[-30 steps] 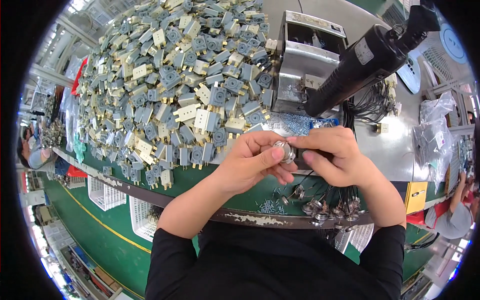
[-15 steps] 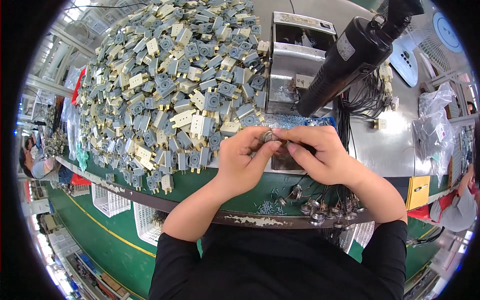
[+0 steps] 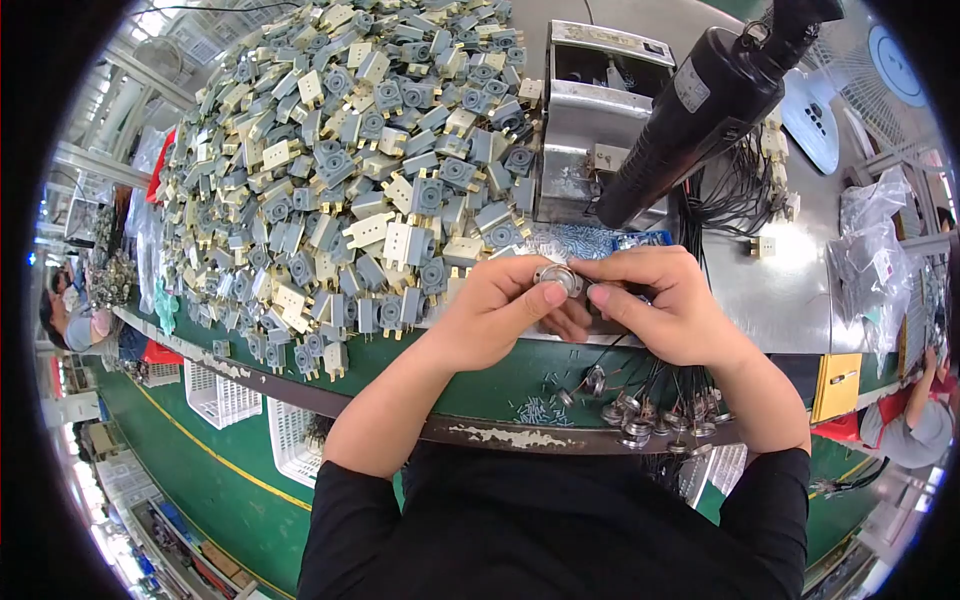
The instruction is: Manually assemble electronic components by inserting wire bundles into connectors and securing them to base plates using a power screwdriver.
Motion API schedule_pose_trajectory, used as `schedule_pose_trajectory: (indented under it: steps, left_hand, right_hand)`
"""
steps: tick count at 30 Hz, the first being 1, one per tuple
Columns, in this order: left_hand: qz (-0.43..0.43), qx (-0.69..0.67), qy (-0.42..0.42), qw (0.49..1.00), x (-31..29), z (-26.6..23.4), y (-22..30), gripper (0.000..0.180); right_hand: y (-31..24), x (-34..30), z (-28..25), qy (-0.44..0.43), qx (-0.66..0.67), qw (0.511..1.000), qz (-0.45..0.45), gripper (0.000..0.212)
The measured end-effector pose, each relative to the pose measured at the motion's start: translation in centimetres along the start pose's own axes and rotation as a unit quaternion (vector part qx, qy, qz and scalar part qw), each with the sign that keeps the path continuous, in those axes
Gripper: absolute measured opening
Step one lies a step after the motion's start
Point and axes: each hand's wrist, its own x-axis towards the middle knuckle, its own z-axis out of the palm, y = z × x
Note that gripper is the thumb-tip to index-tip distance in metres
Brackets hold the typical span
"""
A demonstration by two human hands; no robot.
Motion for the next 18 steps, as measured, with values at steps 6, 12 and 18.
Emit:
schedule_pose_trajectory:
  steps: [6, 12, 18]
  left_hand:
    - [0.099, 0.28, 0.052, 0.953, -0.3, 1.7, -0.5, 0.023]
    - [0.047, 0.062, 0.031, 0.997, -0.6, 1.6, -0.4, 0.027]
    - [0.041, 0.224, -0.015, 0.974, -1.4, 1.5, 1.8, 0.029]
  right_hand:
    - [-0.5, 0.0, 0.3, -0.006, -0.007, 1.0, -0.018, 0.029]
    - [-0.6, 0.4, 0.1, -0.013, -0.029, 0.998, -0.061, 0.031]
    - [-1.3, 0.2, -1.5, -0.08, 0.0, 0.997, 0.009, 0.038]
